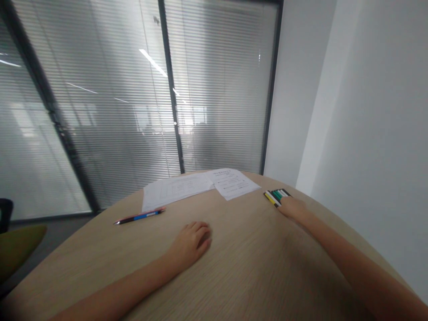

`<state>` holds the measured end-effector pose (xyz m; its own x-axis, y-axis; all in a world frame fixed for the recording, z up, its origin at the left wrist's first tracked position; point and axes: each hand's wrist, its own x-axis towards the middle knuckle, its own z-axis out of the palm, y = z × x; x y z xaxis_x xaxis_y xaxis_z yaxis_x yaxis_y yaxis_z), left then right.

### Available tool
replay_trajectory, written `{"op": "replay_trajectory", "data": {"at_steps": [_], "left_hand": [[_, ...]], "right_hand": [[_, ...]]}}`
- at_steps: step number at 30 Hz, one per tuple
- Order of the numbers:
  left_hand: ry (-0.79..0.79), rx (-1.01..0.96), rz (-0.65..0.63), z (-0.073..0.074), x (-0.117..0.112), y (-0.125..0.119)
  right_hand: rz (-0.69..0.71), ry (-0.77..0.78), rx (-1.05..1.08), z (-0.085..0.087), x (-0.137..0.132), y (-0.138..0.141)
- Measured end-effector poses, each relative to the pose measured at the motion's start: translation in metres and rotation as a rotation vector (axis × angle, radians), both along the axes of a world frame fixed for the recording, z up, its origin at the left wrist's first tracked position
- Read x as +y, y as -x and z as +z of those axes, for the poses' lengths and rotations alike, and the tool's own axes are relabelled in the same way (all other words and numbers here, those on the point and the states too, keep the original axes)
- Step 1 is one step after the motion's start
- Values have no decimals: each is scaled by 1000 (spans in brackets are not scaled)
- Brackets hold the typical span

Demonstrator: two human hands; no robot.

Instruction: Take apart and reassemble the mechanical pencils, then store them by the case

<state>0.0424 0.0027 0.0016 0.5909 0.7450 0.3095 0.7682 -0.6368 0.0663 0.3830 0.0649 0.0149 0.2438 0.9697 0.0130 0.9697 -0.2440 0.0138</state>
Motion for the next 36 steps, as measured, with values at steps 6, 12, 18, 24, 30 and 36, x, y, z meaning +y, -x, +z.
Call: {"op": "replay_trajectory", "data": {"at_steps": [6,12,18,24,30,36], "left_hand": [[-7,3,-3,0,0,0],[-1,9,1,0,0,0],[-14,4,-2,-3,2,1],[-7,4,1,-2,1,0],[4,12,3,0,0,0],[5,13,6,-1,0,0]], "right_hand": [[-27,16,-23,0,-1,2],[-35,34,-34,-2,0,1],[-10,36,-43,-3,3,-2],[-16,32,-47,-5,4,-3],[-4,23,-50,-4,3,-3],[10,14,-53,-5,2,-2]]}}
